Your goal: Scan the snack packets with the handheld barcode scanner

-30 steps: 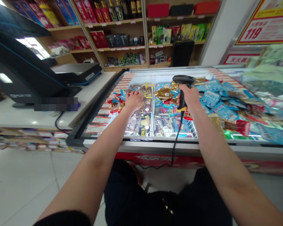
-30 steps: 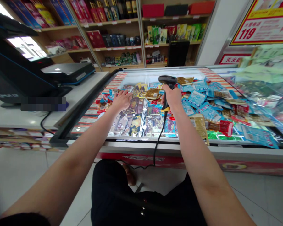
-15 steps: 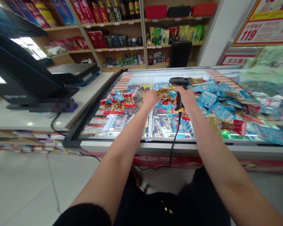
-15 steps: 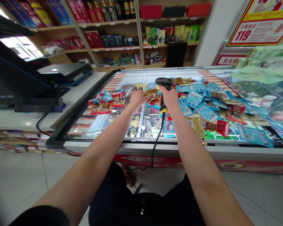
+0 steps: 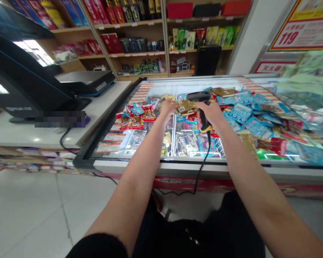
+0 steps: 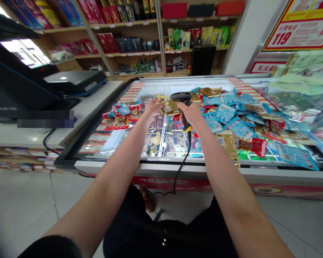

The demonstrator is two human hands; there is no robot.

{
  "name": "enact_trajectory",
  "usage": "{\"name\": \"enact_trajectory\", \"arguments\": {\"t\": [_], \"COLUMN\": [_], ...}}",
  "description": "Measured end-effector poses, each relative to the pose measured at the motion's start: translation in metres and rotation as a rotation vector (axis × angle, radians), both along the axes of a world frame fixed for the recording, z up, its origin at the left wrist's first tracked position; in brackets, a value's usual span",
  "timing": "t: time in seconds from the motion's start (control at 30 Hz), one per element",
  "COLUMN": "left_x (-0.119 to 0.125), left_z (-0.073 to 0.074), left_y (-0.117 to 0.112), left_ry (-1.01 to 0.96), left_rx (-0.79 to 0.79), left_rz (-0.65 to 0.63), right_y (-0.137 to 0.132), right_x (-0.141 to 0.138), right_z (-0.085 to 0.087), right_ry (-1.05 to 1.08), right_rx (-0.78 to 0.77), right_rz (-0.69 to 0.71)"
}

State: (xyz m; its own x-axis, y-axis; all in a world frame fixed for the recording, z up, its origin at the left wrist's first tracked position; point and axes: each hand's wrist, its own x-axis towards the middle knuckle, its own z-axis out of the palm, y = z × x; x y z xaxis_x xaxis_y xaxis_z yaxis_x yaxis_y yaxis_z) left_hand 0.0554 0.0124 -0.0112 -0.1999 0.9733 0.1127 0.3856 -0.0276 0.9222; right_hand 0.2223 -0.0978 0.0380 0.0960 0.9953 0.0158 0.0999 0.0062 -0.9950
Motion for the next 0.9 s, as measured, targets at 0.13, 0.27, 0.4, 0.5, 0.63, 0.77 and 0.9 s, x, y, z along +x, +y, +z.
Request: {"name": "enact_trajectory", "arguments": {"t": [0.13, 0.27, 0.4, 0.5, 0.63, 0.77, 0.9], "left_x": [-0.008, -0.012, -0.016, -0.019, -0.022, -0.025, -0.027], "left_z": [0.006, 0.013, 0.013, 0.011, 0.009, 0.007, 0.005], "left_y": [-0.002, -0.009, -0.008, -0.004, 0.000, 0.003, 0.006], "left_ry": [-0.167, -0.220, -0.195, -0.126, -0.051, -0.035, -0.018], "left_rx": [0.015, 0.022, 0.087, 0.172, 0.225, 0.256, 0.259], "left_rz": [0.042, 0.076, 0.115, 0.139, 0.154, 0.157, 0.154], "right_y": [-0.001, -0.004, -0.007, -0.008, -0.009, -0.010, -0.011], "right_x": [0.000, 0.000, -0.001, -0.001, 0.000, 0.000, 0.000], "right_z": [-0.003, -0.003, -0.003, -0.003, -0.004, -0.003, -0.002], "right_ry": [-0.022, -0.038, -0.065, -0.076, -0.085, -0.099, -0.106], "right_rx": [0.013, 0.004, 0.012, 0.018, 0.011, 0.006, 0.006], "right_rz": [0.076, 0.146, 0.214, 0.243, 0.251, 0.254, 0.258]}}
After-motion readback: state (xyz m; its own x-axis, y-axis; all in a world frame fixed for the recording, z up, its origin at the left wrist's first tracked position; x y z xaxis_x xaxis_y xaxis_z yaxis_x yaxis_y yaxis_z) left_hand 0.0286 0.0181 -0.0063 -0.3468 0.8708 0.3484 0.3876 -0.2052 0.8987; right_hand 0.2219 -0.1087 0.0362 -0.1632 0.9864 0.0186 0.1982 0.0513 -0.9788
